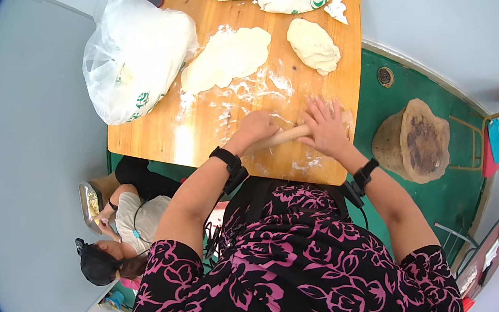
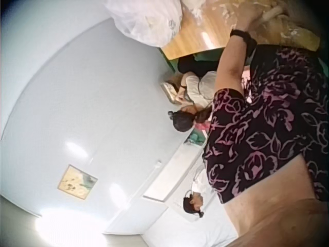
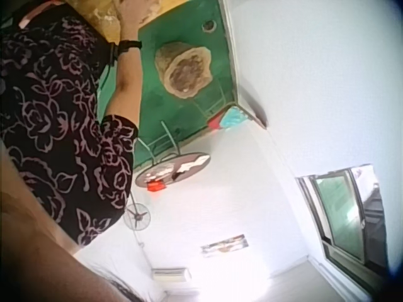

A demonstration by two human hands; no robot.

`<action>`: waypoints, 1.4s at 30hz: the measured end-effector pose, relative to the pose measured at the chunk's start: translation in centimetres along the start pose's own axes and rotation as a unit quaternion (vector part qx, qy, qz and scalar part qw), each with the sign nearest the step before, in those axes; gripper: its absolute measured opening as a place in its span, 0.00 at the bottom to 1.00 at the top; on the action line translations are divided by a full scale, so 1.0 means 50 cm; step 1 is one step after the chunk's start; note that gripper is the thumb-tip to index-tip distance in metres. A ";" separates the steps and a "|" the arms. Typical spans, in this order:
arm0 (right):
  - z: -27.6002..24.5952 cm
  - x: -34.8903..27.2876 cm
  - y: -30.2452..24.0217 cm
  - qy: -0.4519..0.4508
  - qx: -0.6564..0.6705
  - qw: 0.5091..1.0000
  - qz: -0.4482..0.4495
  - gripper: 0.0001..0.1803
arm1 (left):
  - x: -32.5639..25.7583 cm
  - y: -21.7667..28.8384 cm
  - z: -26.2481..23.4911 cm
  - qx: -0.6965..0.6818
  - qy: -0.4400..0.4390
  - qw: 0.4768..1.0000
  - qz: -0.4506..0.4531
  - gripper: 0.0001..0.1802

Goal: Rolling and shaping small pieces of dough on a wooden table.

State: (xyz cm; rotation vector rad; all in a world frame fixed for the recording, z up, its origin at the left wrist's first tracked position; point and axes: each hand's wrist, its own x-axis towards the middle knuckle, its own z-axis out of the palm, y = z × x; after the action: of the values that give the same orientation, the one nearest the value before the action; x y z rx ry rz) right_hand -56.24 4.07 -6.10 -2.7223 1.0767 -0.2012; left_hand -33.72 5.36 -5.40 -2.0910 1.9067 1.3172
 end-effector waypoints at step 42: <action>0.020 -0.017 0.002 0.043 0.019 0.998 0.035 0.28 | 0.002 -0.002 0.011 -0.031 0.025 0.999 0.019 0.11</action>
State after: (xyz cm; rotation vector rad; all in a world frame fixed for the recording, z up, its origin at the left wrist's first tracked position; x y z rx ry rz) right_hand -56.70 4.74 -7.15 -2.6597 1.1775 -0.3273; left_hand -33.98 5.62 -5.84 -2.1468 1.9607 1.3612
